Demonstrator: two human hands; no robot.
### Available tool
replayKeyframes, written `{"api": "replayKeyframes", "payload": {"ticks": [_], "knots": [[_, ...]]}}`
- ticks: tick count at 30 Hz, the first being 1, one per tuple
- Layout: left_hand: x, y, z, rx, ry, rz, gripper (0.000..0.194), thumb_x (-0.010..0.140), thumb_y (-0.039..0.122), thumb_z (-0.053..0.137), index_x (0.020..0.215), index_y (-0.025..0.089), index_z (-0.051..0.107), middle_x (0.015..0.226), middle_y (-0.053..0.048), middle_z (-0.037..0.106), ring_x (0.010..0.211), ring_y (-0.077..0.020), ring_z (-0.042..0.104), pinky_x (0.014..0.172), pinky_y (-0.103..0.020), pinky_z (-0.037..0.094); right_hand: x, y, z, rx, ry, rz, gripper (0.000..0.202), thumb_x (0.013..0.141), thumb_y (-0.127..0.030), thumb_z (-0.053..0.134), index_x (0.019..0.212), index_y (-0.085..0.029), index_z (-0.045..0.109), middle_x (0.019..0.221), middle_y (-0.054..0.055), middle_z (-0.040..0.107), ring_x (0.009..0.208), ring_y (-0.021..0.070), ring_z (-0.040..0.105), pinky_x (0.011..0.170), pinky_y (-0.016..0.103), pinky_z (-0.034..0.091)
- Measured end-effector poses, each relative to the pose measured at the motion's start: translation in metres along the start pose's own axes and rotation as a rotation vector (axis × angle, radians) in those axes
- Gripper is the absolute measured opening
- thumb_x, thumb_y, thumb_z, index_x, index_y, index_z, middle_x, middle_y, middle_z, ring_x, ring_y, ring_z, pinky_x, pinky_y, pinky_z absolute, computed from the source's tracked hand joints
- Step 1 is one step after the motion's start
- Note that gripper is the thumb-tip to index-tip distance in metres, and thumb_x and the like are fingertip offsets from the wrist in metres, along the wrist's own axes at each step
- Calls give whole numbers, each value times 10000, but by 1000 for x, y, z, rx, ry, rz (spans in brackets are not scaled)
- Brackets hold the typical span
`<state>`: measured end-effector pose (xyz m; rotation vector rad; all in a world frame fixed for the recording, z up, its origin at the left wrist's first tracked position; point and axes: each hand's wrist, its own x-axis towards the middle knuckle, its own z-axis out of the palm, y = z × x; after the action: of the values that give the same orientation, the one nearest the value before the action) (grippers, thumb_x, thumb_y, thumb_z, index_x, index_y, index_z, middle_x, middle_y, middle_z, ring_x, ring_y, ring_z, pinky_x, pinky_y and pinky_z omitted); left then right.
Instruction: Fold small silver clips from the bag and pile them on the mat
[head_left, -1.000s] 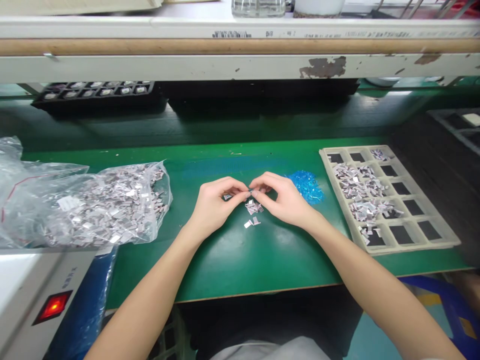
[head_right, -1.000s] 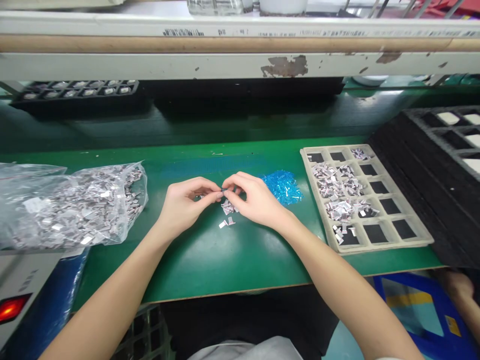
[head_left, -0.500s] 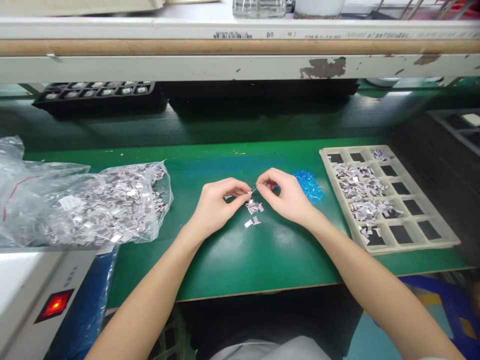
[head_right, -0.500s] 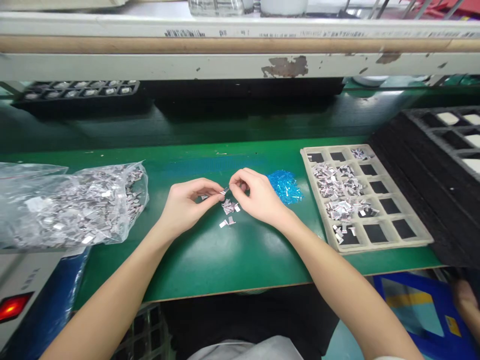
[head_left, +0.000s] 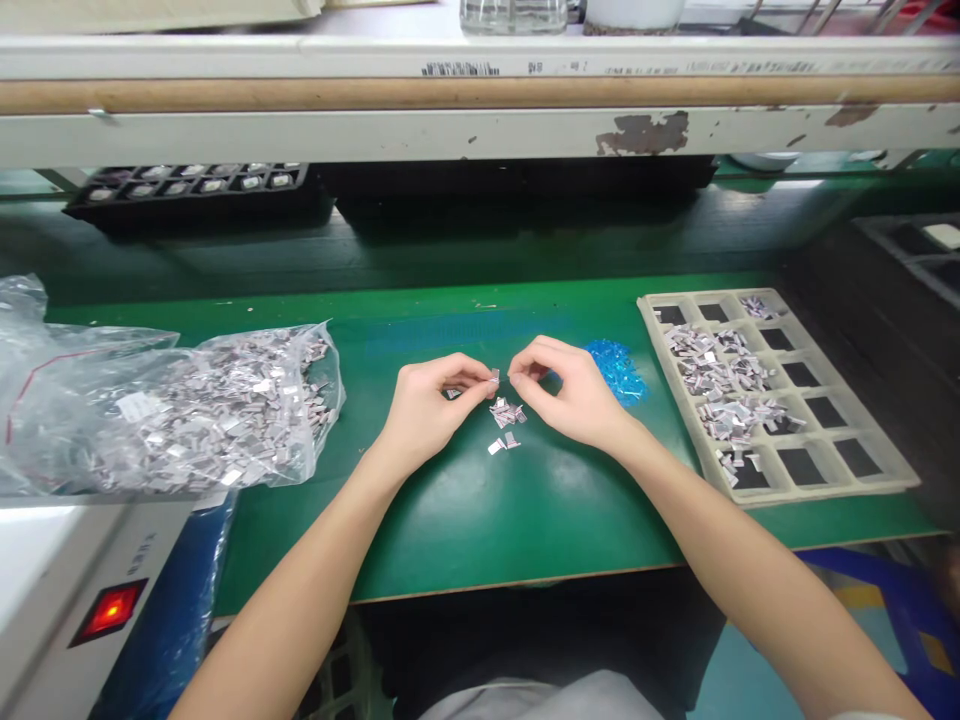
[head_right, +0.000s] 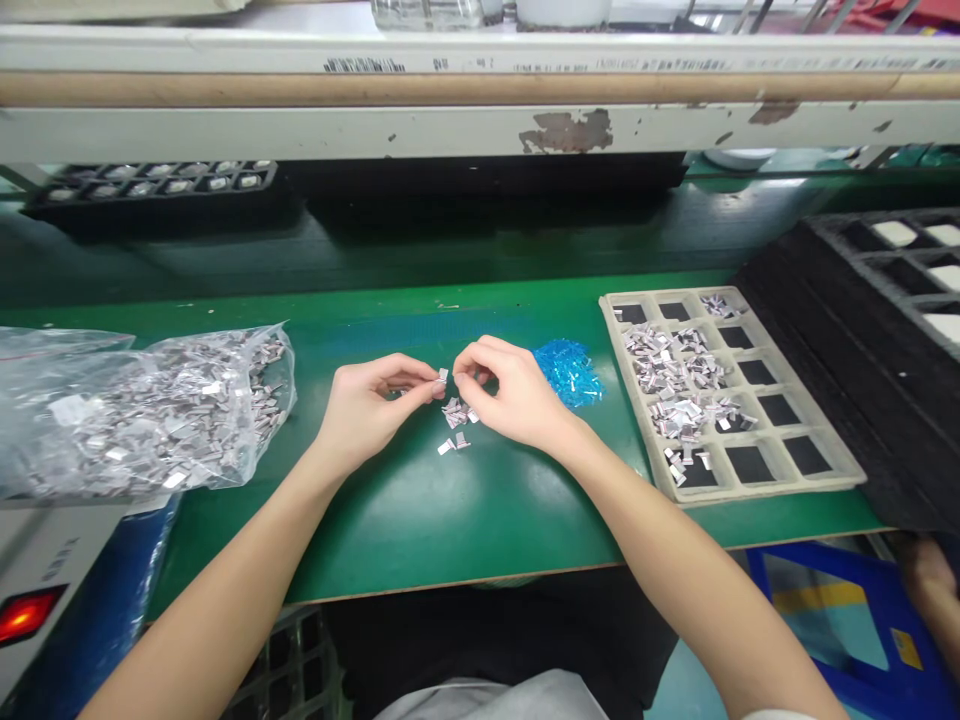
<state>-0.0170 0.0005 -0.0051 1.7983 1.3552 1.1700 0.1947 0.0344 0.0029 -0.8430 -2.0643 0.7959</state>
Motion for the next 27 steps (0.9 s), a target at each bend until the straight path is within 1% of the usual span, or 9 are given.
{"api": "replayKeyframes", "payload": {"ticks": [3, 7, 10, 12, 15, 18, 21, 24, 27], "knots": [[1, -1, -2, 70, -26, 52, 54, 896, 265, 767, 884, 213, 772, 848, -10, 783, 747, -172, 713, 720, -304, 564, -1, 7, -1, -218, 45, 36, 134, 964, -145, 566, 869, -203, 640, 908, 36, 650, 830, 189, 595, 759, 331, 448], [1, -1, -5, 109, -186, 159, 68, 919, 276, 760, 874, 227, 778, 913, -28, 778, 810, -188, 668, 740, -331, 514, -3, 17, 1, -624, 52, 78, 143, 966, -142, 550, 877, -191, 650, 945, 76, 663, 895, 239, 576, 778, 370, 370], [0, 0, -4, 148, -297, 219, 57, 927, 276, 761, 887, 242, 780, 933, -21, 776, 891, -205, 661, 851, -367, 504, -4, 20, 3, -728, 30, 100, 154, 971, -150, 543, 865, -186, 648, 944, 86, 669, 903, 248, 566, 780, 376, 344], [-1, 2, -3, 156, -325, 231, 53, 935, 278, 752, 904, 242, 775, 936, -18, 770, 902, -205, 655, 877, -374, 496, -4, 21, 3, -770, 26, 115, 158, 970, -155, 545, 851, -188, 643, 937, 85, 671, 904, 250, 561, 782, 381, 328], [0, 2, -5, 184, -276, 212, 63, 941, 286, 731, 912, 241, 766, 934, -19, 758, 880, -203, 640, 828, -359, 492, -4, 23, 4, -819, 24, 123, 146, 967, -165, 559, 847, -190, 639, 929, 79, 670, 913, 254, 558, 784, 388, 309], [4, -3, -10, 253, -116, 152, 115, 967, 277, 658, 920, 234, 754, 918, -28, 743, 848, -202, 637, 772, -344, 496, -5, 25, 4, -836, 33, 112, 133, 968, -168, 563, 866, -192, 646, 931, 68, 665, 916, 248, 555, 786, 389, 302], [6, -12, -18, 460, 24, 52, 166, 977, 262, 588, 950, 218, 745, 942, -52, 726, 866, -227, 650, 809, -376, 514, -5, 25, 4, -826, 47, 99, 125, 959, -156, 560, 884, -193, 653, 946, 62, 659, 913, 239, 549, 786, 384, 302], [6, -21, -25, 726, 56, -51, 216, 970, 260, 552, 1054, 195, 741, 1049, -105, 707, 970, -295, 655, 852, -431, 521, -5, 25, 4, -802, 54, 95, 138, 959, -153, 544, 896, -192, 660, 961, 71, 657, 913, 242, 546, 787, 382, 303], [4, -26, -29, 830, 44, -105, 249, 968, 283, 551, 1105, 188, 736, 1090, -137, 684, 994, -327, 658, 820, -432, 524, -5, 24, 4, -763, 59, 89, 166, 971, -159, 521, 886, -192, 660, 954, 85, 656, 906, 252, 550, 785, 386, 308]]}}
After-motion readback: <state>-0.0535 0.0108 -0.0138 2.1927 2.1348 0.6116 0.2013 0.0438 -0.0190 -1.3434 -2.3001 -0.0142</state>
